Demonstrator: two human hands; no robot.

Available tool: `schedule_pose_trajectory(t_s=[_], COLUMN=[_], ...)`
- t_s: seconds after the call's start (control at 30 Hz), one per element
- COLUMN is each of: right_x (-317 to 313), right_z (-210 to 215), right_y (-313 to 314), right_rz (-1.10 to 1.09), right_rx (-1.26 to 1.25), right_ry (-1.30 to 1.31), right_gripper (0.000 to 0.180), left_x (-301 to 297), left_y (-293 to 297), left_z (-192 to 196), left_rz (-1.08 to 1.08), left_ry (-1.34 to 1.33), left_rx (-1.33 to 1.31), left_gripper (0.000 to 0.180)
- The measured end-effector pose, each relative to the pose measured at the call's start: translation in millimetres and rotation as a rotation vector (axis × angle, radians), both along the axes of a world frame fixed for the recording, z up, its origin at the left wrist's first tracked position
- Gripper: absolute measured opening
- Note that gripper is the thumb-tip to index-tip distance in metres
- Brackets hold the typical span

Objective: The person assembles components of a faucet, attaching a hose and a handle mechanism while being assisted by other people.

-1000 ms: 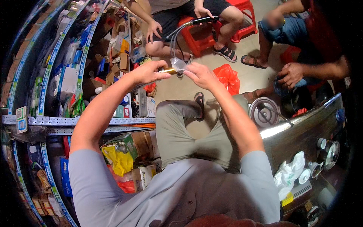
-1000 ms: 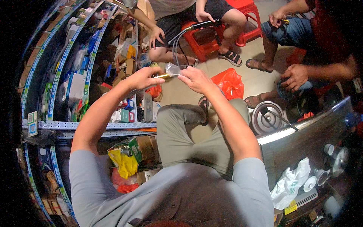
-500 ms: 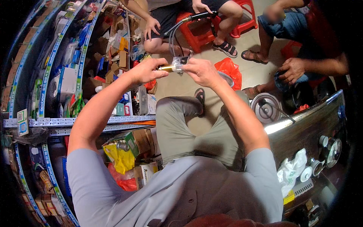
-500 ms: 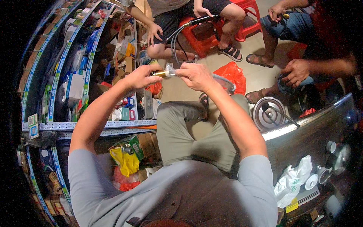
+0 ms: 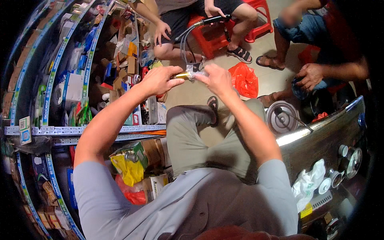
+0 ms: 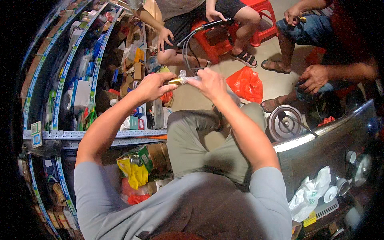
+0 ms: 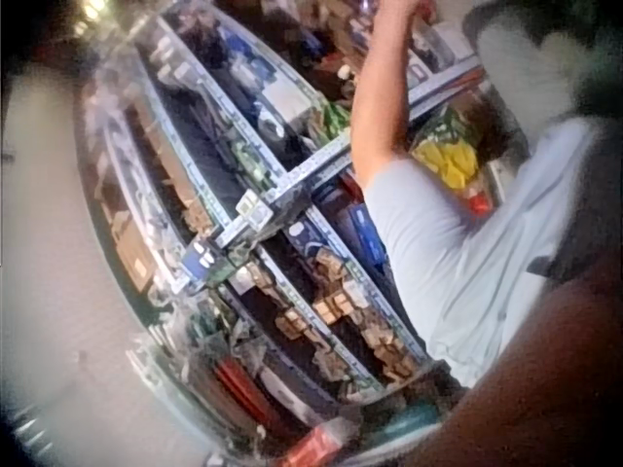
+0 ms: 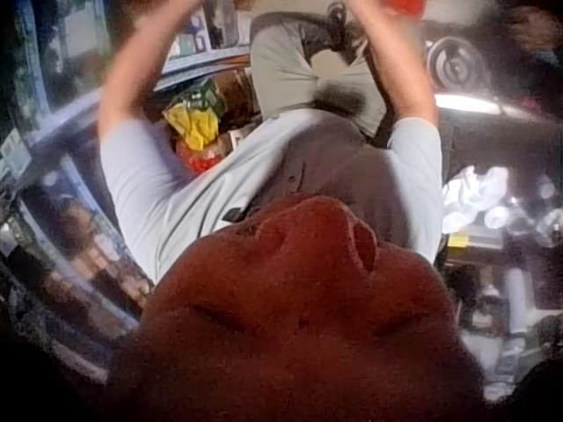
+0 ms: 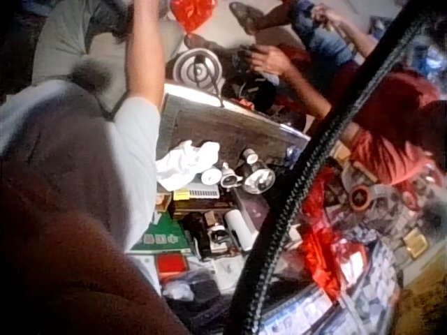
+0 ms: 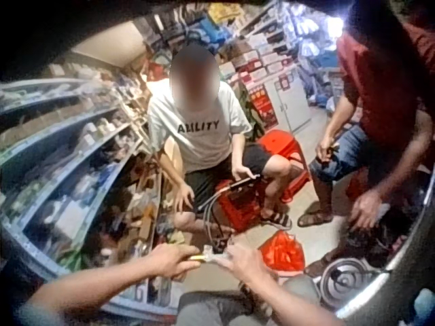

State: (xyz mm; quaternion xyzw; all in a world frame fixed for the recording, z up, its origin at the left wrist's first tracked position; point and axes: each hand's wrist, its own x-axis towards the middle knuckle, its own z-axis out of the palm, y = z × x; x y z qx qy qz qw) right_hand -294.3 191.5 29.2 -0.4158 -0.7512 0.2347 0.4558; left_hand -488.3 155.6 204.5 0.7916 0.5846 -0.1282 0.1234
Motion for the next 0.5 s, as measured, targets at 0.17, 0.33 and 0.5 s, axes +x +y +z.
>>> schedule_pose_trajectory(t_s=[0.17,0.33,0.5], right_x=[-6,-1,4], right_z=[-3,8,6], right_y=[-7,-8,-3], right_rz=[0.121,0.206,0.328], right_rx=[0.118,0.062,0.111], right_ry=[0.15,0.273,0.147], right_gripper=[0.041,0.035,0.042], left_x=[6,11,9], left_y=[-5,-5,-6], left_z=[-1,6,13], left_rz=[-0.003,0.004,0.016], left_ry=[-0.036,0.016,-0.111], left_rx=[0.012,-0.105,-0.118], left_gripper=[0.045,0.048,0.057])
